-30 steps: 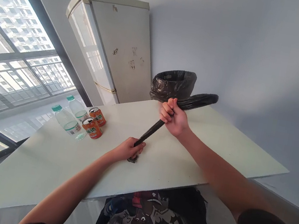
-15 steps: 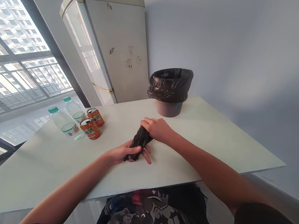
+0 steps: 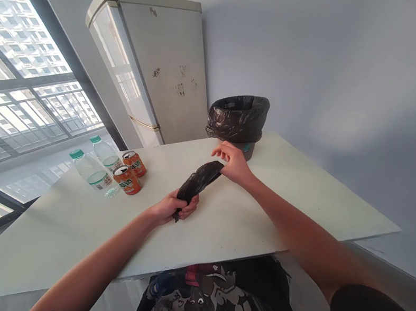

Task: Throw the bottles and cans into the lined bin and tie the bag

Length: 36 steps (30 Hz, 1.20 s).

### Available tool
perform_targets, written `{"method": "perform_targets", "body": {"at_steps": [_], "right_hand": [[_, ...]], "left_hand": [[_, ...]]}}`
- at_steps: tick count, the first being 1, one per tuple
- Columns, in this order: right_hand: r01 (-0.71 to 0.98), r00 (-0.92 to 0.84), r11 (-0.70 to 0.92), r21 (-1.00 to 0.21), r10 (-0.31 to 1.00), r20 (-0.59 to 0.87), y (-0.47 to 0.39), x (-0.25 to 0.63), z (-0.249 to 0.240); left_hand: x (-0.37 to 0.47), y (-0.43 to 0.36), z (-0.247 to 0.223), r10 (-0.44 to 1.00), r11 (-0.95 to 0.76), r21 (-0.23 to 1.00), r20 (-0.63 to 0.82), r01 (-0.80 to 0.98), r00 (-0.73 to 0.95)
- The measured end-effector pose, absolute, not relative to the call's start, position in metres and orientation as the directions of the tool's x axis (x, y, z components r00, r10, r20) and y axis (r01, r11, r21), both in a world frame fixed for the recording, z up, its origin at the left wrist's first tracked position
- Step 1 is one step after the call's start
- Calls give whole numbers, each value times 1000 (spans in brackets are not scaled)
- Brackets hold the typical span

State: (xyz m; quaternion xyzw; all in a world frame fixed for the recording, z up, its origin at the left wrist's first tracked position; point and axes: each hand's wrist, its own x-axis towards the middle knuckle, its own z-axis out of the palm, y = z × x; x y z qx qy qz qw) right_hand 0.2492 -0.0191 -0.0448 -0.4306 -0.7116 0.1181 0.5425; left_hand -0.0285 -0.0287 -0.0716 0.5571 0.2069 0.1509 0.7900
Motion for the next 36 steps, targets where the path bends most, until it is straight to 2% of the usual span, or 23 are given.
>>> {"method": "perform_targets", "body": {"at_steps": [3, 6, 9, 13, 15, 18, 20, 23, 27, 31, 36], "right_hand": [[239, -307, 609, -756, 786, 536, -23, 249, -44], [-35, -404, 429, -903, 820, 405, -28, 233, -49], [-248, -474, 226, -942, 820, 322, -38, 202, -59], [-497, -451, 28, -867, 845, 286, -54, 167, -70], [-514, -477, -10, -858, 834, 277, -58, 162, -71], [-482, -540, -14, -876, 792, 284, -60, 165, -68], [-543, -528, 2, -840, 777, 342, -60, 168, -68], [-639, -473, 5, -769, 786, 398, -61, 169, -68], [-575, -481, -42, -817, 825, 296, -63, 167, -64], [-569, -344, -26, -822, 916, 209, -62, 166, -57], [-572, -254, -13, -820, 953, 163, -55, 167, -57]], "left_hand": [[-28, -25, -69, 634, 276, 940, -24, -198, 773], [-28, -24, -66, 690, 256, 915, 53, -313, 721], [-26, -29, -70, 565, 281, 942, -6, -185, 825], [-24, -39, -80, 315, 232, 972, -106, 32, 943], [-23, -42, -83, 270, 277, 961, -101, 23, 957], [-23, -44, -84, 326, 358, 933, -102, -24, 940], [-23, -42, -84, 343, 390, 921, -151, 6, 927], [-24, -38, -86, 275, 400, 912, -221, 97, 936], [-22, -37, -86, 250, 360, 926, -216, 116, 944], [-19, -38, -84, 322, 346, 936, -186, 67, 928], [-14, -37, -85, 359, 316, 948, -147, 29, 922]]}}
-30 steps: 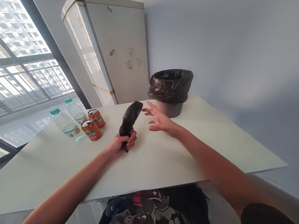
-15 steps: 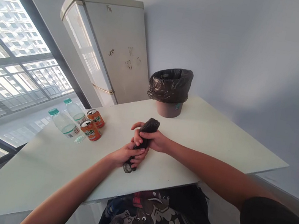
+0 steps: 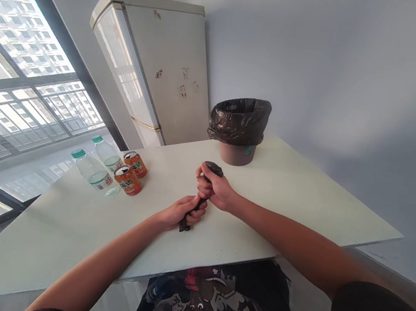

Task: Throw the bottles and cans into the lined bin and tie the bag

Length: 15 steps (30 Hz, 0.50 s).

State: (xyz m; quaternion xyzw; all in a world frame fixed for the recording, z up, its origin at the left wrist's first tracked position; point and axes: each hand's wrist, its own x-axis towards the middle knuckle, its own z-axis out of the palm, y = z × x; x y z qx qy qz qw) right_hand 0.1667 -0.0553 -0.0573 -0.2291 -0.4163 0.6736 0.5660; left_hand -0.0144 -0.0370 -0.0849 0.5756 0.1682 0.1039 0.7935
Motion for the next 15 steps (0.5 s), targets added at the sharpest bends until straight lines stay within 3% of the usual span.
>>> {"method": "perform_targets", "body": {"at_steps": [6, 9, 12, 15], "right_hand": [[-510, -260, 39, -859, 946, 197, -51, 169, -61], [-212, -243, 261, -942, 919, 309, -58, 166, -62], [138, -304, 550, -824, 815, 493, -66, 164, -62], [281, -423, 696, -661, 708, 566, -67, 167, -63]], "left_hand": [[-12, -35, -94, 485, 240, 970, -151, 35, 862], [-12, -35, -99, 492, 277, 958, -204, 70, 846], [-16, -31, -102, 506, 389, 921, -236, 25, 830], [-22, -25, -100, 540, 495, 865, -234, -80, 809]]}}
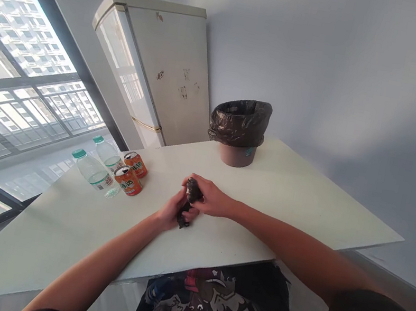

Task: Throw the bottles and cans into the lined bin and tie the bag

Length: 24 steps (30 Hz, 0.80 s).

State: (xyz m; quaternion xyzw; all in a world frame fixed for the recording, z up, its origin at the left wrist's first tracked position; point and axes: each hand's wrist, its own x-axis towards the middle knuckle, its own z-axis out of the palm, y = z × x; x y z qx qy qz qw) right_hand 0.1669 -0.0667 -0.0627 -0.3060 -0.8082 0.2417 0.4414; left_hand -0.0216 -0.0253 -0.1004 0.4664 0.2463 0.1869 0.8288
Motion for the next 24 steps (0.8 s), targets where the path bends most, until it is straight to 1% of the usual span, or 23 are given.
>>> {"method": "perform_targets", "body": {"at_steps": [3, 5, 8, 10, 14, 16, 19, 22, 24], "right_hand": [[409, -593, 814, -413, 581, 558, -63, 171, -64], [446, -663, 845, -296, 534, 525, -61, 172, -65], [478, -688, 846, -237, 528, 497, -60, 171, -67], [533, -676, 825, -187, 548, 493, -60, 170, -69], [630, -659, 775, -39, 561, 501, -61, 166, -72], [644, -661, 765, -8, 561, 499, -62, 166, -72], [664, -637, 748, 3, 563, 526, -65, 166, -70], [693, -596, 721, 27, 551, 584, -65, 170, -65], [688, -597, 725, 20, 551, 583, -63, 174, -64]], "left_hand": [[-26, -21, -100, 613, 513, 845, -240, -149, 753], [-26, -19, -100, 654, 524, 834, -263, -175, 709], [-27, -18, -101, 676, 549, 815, -300, -188, 673], [-27, -17, -101, 682, 551, 813, -309, -188, 662], [-29, -14, -97, 716, 488, 851, -262, -195, 647], [-31, -13, -93, 706, 473, 861, -243, -188, 665], [-32, -12, -90, 702, 433, 879, -188, -202, 687], [-31, -11, -91, 742, 318, 925, -107, -207, 662], [-29, -11, -93, 779, 191, 972, -68, -134, 623]]}}
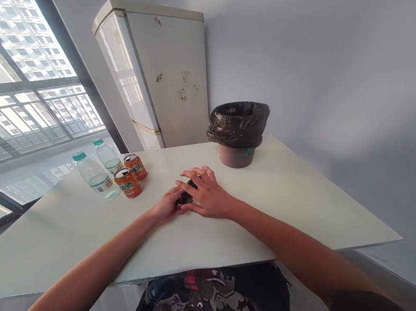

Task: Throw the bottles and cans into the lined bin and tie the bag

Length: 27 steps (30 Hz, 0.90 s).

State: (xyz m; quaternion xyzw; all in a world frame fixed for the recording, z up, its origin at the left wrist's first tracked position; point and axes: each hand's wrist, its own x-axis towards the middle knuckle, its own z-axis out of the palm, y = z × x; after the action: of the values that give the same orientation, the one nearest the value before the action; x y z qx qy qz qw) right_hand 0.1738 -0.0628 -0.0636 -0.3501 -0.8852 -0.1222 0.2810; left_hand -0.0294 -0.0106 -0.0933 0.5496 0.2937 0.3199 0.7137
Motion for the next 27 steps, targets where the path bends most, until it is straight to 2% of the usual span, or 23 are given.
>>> {"method": "perform_targets", "body": {"at_steps": [2, 5, 9, 15, 18, 20, 22, 24, 25, 27], "right_hand": [[675, -623, 738, -1, 571, 535, -58, 178, -65], [689, -642, 724, -42, 636, 429, -52, 181, -71], [758, -600, 648, -70, 736, 315, -49, 181, -76], [838, -519, 538, -91, 837, 173, -57, 179, -65], [864, -483, 488, -125, 873, 71, -60, 177, -60], [856, -454, 438, -273, 891, 5, -59, 176, -59], [775, -456, 338, -534, 884, -102, -55, 178, -59], [604, -498, 137, -785, 833, -239, -50, 182, -60], [506, -536, 24, -862, 792, -292, -48, 185, -61], [346, -608, -148, -927, 716, -342, -44, 191, -64]], "left_hand": [[-28, -11, -95, 817, 1, 1000, 8, -16, 576], [-29, -11, -93, 811, -286, 950, 169, 127, 560], [-32, -13, -87, 750, -474, 844, 238, 251, 617], [-32, -15, -81, 674, -679, 578, 248, 452, 696], [-33, -13, -79, 669, -725, 357, 159, 589, 726], [-33, -12, -78, 657, -752, 156, 90, 641, 749], [-33, -11, -76, 635, -772, 24, 67, 635, 770], [-33, -12, -74, 622, -782, -9, 62, 624, 780], [-32, -12, -74, 625, -780, -1, 55, 626, 779], [-32, -12, -74, 645, -764, 31, 38, 644, 763]]}}
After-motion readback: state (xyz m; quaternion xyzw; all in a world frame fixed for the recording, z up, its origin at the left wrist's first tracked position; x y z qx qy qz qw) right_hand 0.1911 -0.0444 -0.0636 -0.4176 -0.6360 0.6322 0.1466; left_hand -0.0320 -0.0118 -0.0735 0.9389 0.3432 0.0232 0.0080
